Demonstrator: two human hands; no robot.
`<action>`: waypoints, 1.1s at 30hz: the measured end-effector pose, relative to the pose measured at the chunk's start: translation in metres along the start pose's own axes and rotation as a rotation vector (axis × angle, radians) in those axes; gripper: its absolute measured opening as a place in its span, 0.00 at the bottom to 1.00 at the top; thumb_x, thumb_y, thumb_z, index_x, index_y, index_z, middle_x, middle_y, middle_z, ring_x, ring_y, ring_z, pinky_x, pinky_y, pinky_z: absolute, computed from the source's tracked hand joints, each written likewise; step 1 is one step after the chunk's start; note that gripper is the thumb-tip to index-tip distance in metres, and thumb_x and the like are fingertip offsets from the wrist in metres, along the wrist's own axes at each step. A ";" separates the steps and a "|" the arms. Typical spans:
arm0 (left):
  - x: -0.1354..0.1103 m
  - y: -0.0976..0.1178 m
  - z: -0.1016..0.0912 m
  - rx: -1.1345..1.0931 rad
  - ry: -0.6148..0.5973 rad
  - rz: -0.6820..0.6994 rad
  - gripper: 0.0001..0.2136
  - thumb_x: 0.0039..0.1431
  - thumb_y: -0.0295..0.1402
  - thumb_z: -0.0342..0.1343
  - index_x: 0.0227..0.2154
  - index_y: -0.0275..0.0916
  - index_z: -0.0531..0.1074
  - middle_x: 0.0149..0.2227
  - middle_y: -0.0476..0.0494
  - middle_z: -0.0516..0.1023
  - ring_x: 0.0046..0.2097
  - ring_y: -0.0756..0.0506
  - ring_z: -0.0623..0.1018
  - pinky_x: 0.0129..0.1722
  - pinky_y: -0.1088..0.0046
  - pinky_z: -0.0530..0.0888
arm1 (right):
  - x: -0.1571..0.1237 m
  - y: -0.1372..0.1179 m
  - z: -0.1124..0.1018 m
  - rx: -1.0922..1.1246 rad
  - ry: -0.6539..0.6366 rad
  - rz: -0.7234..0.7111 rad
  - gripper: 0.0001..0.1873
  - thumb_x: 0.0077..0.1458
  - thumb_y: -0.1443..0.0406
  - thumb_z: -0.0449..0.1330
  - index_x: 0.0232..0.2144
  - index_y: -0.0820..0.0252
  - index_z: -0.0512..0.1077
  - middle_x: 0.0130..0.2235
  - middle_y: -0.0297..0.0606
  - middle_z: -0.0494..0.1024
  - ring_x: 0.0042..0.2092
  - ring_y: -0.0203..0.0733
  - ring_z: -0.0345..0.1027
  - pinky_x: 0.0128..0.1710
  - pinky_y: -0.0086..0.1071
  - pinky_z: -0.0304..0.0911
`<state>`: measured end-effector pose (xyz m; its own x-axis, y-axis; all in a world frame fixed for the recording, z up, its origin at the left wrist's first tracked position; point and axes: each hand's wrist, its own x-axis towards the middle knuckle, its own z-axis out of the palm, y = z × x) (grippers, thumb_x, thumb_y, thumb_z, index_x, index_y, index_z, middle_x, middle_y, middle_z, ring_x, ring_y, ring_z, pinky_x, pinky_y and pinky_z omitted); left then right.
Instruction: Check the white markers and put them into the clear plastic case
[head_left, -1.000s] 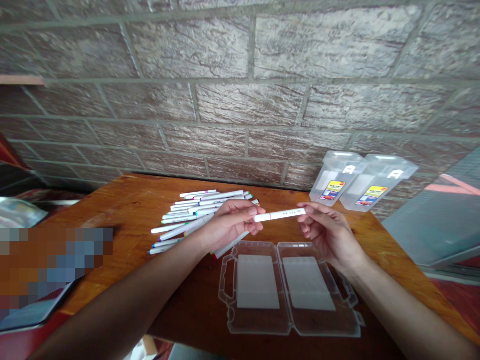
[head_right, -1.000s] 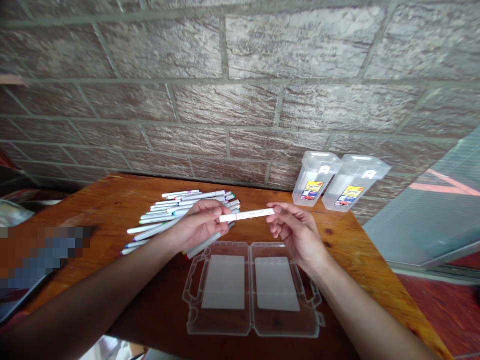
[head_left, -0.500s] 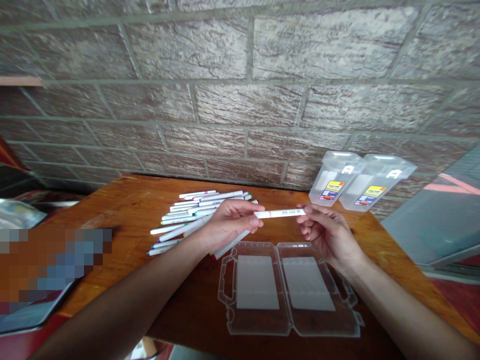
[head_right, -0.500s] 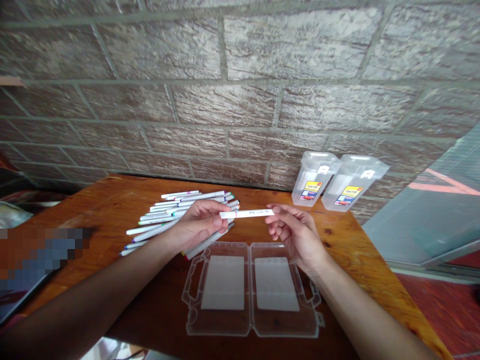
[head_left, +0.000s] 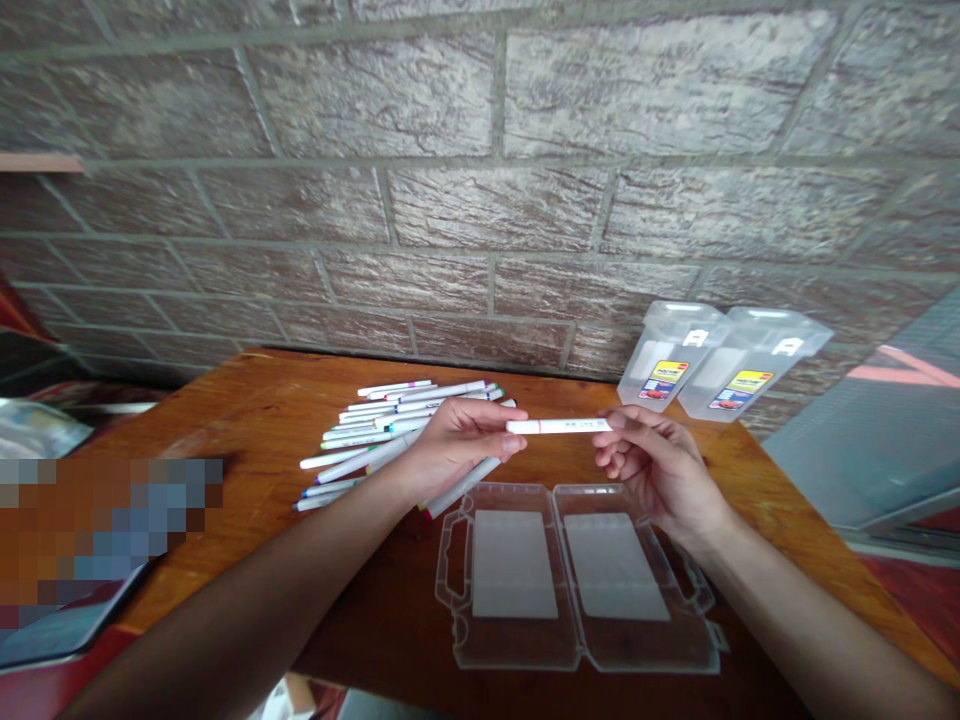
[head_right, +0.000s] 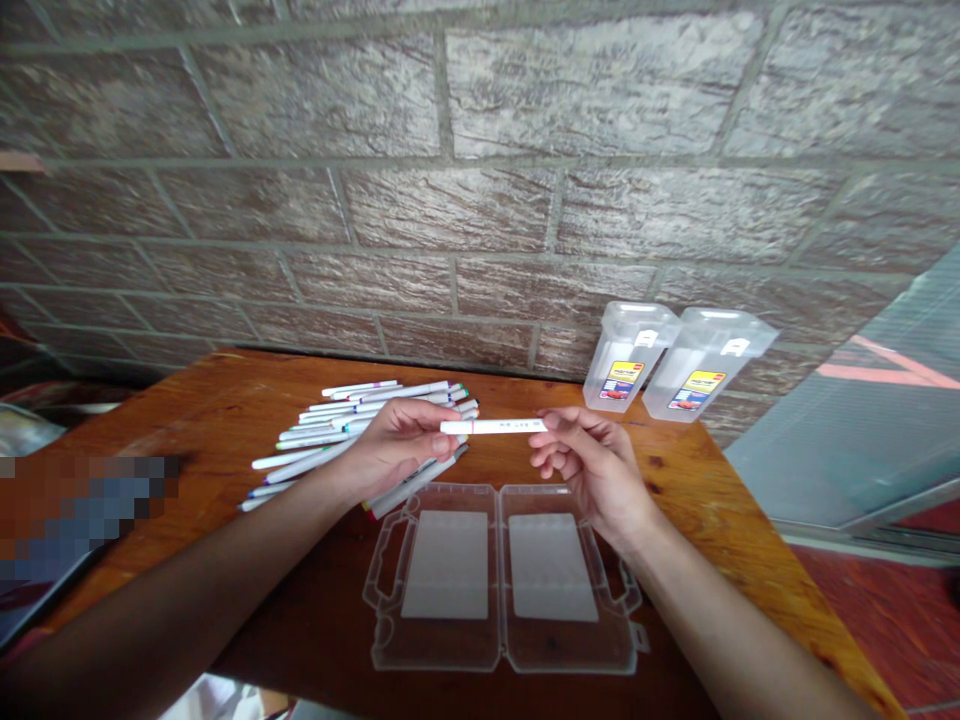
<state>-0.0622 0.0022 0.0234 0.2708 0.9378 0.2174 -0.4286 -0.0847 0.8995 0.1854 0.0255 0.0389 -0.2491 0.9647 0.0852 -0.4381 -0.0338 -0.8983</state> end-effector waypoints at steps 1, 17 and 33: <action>0.000 0.000 0.000 0.002 0.001 -0.001 0.14 0.46 0.30 0.76 0.38 0.42 0.86 0.30 0.46 0.83 0.29 0.54 0.77 0.31 0.79 0.71 | 0.000 0.000 0.000 0.000 -0.005 -0.006 0.12 0.43 0.61 0.79 0.29 0.61 0.83 0.26 0.38 0.85 0.22 0.35 0.76 0.19 0.21 0.72; -0.001 0.004 0.002 -0.138 0.067 -0.093 0.10 0.49 0.34 0.75 0.33 0.35 0.85 0.32 0.39 0.85 0.31 0.50 0.80 0.32 0.76 0.73 | -0.003 -0.001 0.001 -0.031 -0.021 -0.032 0.11 0.47 0.61 0.77 0.29 0.60 0.82 0.26 0.38 0.84 0.23 0.34 0.75 0.20 0.21 0.71; -0.001 0.000 -0.003 0.016 0.023 -0.025 0.14 0.48 0.30 0.75 0.40 0.40 0.85 0.33 0.41 0.85 0.32 0.51 0.80 0.33 0.77 0.73 | -0.003 -0.001 0.000 -0.043 0.008 -0.056 0.11 0.46 0.61 0.77 0.29 0.60 0.82 0.25 0.36 0.83 0.22 0.34 0.74 0.19 0.22 0.69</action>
<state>-0.0648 0.0027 0.0221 0.2619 0.9470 0.1859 -0.4082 -0.0659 0.9105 0.1864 0.0222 0.0394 -0.2178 0.9670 0.1325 -0.4138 0.0315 -0.9098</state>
